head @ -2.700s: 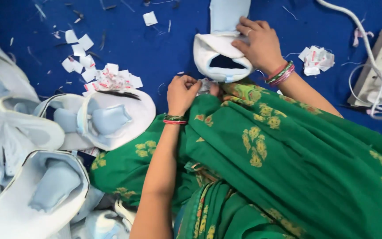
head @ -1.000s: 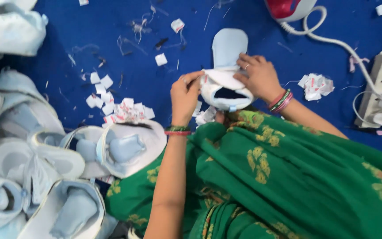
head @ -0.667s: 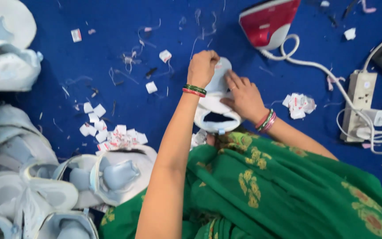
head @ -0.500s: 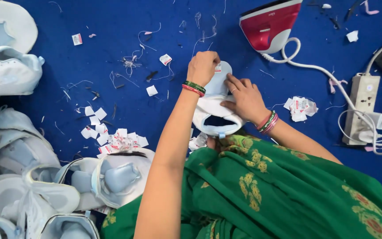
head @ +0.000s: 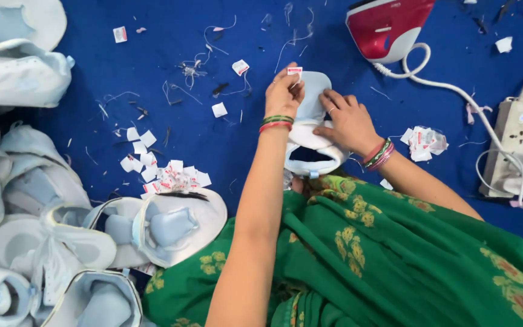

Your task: Ironing shoe tongue components and applying labels during preparation for assembly.

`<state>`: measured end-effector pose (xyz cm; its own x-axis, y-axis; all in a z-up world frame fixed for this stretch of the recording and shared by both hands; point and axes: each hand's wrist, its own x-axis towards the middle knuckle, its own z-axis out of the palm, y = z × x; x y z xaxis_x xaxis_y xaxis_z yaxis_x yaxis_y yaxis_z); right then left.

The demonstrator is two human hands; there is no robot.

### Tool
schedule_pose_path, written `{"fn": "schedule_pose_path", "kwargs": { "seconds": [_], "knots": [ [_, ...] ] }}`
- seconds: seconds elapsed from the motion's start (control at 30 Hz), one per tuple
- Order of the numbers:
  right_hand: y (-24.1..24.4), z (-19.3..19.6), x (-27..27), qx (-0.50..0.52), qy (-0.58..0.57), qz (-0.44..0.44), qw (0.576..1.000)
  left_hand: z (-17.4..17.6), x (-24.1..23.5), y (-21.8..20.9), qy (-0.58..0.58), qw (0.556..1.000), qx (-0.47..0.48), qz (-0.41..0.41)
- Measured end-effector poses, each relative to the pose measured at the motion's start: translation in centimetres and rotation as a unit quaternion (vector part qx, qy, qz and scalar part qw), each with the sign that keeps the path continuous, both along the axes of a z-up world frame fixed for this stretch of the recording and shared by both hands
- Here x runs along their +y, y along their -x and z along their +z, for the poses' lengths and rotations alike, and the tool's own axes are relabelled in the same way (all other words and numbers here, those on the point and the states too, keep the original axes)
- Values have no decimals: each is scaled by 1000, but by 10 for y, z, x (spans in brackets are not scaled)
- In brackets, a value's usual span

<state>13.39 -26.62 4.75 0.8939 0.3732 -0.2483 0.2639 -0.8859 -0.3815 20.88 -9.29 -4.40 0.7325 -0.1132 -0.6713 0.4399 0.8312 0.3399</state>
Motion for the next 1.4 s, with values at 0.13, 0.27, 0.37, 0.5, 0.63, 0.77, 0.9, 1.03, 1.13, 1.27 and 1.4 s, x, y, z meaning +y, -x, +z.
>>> {"fn": "schedule_pose_path", "kwargs": {
  "seconds": [0.13, 0.27, 0.37, 0.5, 0.63, 0.77, 0.9, 1.03, 1.13, 1.27, 1.4],
  "knots": [
    [-6, -3, -3, -26, 1, -6, 1000, 20, -9, 4, -236, 968, -49, -75],
    [1, 0, -1, 5, -7, -18, 1000, 4, -5, 13, -400, 896, -140, -133],
    [-3, 0, -2, -10, -8, -16, 1000, 37, -3, 9, -551, 787, -170, -218],
    [-4, 2, -2, -8, -9, -24, 1000, 32, -6, -1, -603, 745, -202, -201],
    [-8, 3, -2, -8, -28, -30, 999, 29, -9, -1, -615, 739, -184, -206],
    [-19, 3, -2, 2, -39, -12, 999, 33, -13, -1, -619, 742, -158, -203],
    [-26, 2, -1, 4, -27, 25, 999, 32, -14, 5, -627, 740, -158, -186],
    [-29, 4, 0, 36, 6, 14, 999, 35, -8, 27, -696, 663, -215, -173],
    [-27, 0, -1, 34, 6, 16, 999, 58, -10, 58, -791, 500, -242, -255],
    [-26, -4, -2, 40, 8, 11, 999, 54, -19, 72, -851, 339, -193, -353],
    [-35, -6, -4, 5, -18, 17, 1000, 48, -22, 67, -844, 343, -178, -373]
  ]
}}
